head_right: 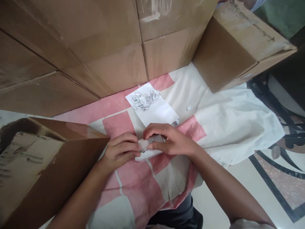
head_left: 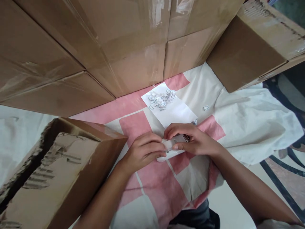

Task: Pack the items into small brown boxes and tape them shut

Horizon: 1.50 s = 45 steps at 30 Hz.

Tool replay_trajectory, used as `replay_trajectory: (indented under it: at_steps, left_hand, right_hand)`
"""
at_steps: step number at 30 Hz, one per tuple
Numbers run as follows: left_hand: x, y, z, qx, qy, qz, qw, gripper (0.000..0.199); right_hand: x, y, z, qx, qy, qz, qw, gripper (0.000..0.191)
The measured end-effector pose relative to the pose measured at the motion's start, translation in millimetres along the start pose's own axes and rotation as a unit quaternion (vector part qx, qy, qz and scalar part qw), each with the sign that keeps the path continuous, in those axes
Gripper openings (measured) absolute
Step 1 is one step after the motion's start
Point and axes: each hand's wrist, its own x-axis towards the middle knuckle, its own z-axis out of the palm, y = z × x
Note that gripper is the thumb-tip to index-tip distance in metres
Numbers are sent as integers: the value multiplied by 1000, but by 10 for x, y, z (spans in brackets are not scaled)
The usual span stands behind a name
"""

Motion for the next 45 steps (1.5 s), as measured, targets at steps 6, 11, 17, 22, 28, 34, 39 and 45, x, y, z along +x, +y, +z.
replay_trajectory:
  at_steps: [6,11,17,22,28,34,39,45]
  left_hand:
    - [30,41,-37,22,-17,-6,1000,9]
    - [78,108,-124,24,-66,-48,996,7]
    - [181,222,-364,122,-151,-17,981,10]
    - [311,325,-483,206,-228,26,951,12]
    - [364,394,-478,299,-251,107,914,14]
    - [322,419,-414,318,-231,96,915,8]
    - [331,433,-423,279,-231,65,930,10]
    - [412,447,-459,233,-287,0,929,9]
  right_hand:
    - [18,-17,-1,2,0,-1,1000,12]
    - [24,-27,-4,3,-4,-3,1000,12]
    - [13,8,-10,4,-5,-14,1000,12]
    - [1,61,-7,10,-9,-27,1000,14]
    - [8,63,-7,21,-9,-40,999,13]
    - [7,52,-12,15,-10,-43,999,12]
    - [6,53,-9,17,-6,-41,999,11]
    - [2,75,-9,30,-11,-50,998,15]
